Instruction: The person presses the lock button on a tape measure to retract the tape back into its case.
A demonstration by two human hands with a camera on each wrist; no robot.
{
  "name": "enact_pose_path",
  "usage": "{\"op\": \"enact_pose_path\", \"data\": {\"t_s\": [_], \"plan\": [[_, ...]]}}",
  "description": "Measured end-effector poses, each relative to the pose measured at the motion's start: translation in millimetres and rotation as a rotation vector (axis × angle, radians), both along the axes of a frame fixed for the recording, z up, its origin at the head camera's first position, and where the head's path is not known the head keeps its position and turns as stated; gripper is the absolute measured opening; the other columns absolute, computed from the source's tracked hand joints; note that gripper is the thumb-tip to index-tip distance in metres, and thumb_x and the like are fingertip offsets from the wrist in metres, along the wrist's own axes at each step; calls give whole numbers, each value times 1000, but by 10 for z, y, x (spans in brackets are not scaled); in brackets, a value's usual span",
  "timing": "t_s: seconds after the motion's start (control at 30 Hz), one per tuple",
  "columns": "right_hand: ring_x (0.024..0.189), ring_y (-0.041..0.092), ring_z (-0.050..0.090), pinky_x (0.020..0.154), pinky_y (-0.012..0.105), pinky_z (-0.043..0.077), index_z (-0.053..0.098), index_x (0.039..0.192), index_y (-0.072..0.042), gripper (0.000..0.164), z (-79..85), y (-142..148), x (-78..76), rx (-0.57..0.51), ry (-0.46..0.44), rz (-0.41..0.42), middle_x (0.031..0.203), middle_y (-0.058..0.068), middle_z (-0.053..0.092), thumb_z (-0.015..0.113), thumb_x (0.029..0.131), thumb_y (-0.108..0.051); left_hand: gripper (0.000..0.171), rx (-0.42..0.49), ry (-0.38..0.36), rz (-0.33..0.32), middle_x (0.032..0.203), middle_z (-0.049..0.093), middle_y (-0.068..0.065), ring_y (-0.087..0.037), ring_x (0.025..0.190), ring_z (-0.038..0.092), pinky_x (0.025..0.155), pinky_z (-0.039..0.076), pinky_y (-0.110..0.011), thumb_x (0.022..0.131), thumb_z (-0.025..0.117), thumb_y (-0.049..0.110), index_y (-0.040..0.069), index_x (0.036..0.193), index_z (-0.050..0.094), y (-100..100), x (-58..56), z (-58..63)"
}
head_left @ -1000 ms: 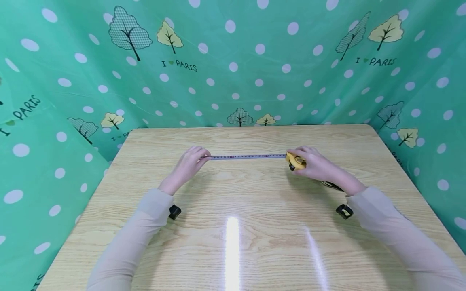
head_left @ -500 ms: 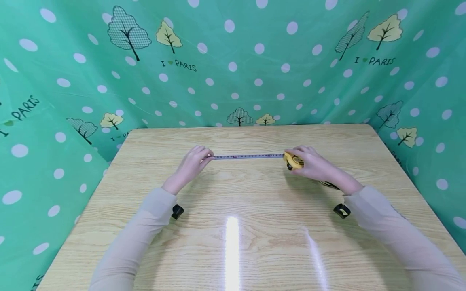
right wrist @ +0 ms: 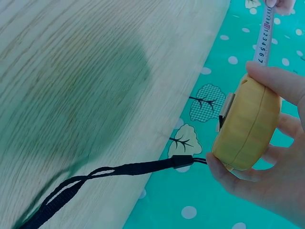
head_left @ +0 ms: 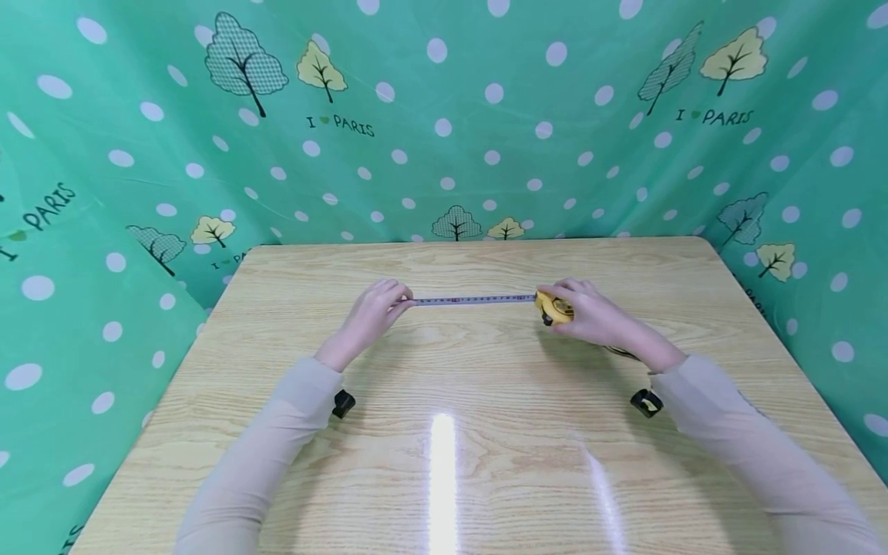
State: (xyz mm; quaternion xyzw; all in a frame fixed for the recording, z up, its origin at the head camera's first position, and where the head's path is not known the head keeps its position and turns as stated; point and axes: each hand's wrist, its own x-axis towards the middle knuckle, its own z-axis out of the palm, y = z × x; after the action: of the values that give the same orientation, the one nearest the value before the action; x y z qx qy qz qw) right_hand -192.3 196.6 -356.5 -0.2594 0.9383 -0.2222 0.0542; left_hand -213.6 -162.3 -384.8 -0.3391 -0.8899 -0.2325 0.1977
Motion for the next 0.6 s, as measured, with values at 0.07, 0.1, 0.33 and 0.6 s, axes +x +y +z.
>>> {"op": "enact_pose_path", "data": {"t_s": [0.07, 0.1, 0.33, 0.6], "plan": [[111, 37, 36, 77, 45, 40, 37, 135, -9, 68, 2, -7, 0, 0, 0, -1, 125, 20, 40, 69, 76, -18, 8, 2, 8, -6, 76, 58, -5, -17, 71, 53, 64, 46, -27, 80, 64, 9, 4, 84, 60, 13, -1, 1], [111, 36, 36, 77, 45, 41, 37, 135, -9, 68, 4, -11, 0, 2, 2, -1, 125, 20, 40, 69, 76, -18, 7, 2, 13, -8, 76, 58, -5, -17, 71, 52, 64, 46, -27, 80, 64, 8, 4, 84, 60, 18, -2, -1], [112, 37, 35, 81, 48, 40, 37, 135, -9, 68, 7, -37, 1, 3, 4, -2, 125, 21, 40, 69, 76, -16, 6, 4, 34, -31, 77, 58, -4, -17, 71, 50, 63, 44, -28, 80, 63, 8, 5, 85, 61, 49, 2, -9], [112, 37, 35, 82, 50, 40, 37, 135, -9, 67, -10, -61, -3, -7, 1, 1, 125, 20, 40, 69, 76, -17, 8, 7, 69, -71, 78, 57, -5, -19, 73, 51, 67, 44, -31, 80, 63, 4, 4, 88, 62, 81, 4, -23]]}}
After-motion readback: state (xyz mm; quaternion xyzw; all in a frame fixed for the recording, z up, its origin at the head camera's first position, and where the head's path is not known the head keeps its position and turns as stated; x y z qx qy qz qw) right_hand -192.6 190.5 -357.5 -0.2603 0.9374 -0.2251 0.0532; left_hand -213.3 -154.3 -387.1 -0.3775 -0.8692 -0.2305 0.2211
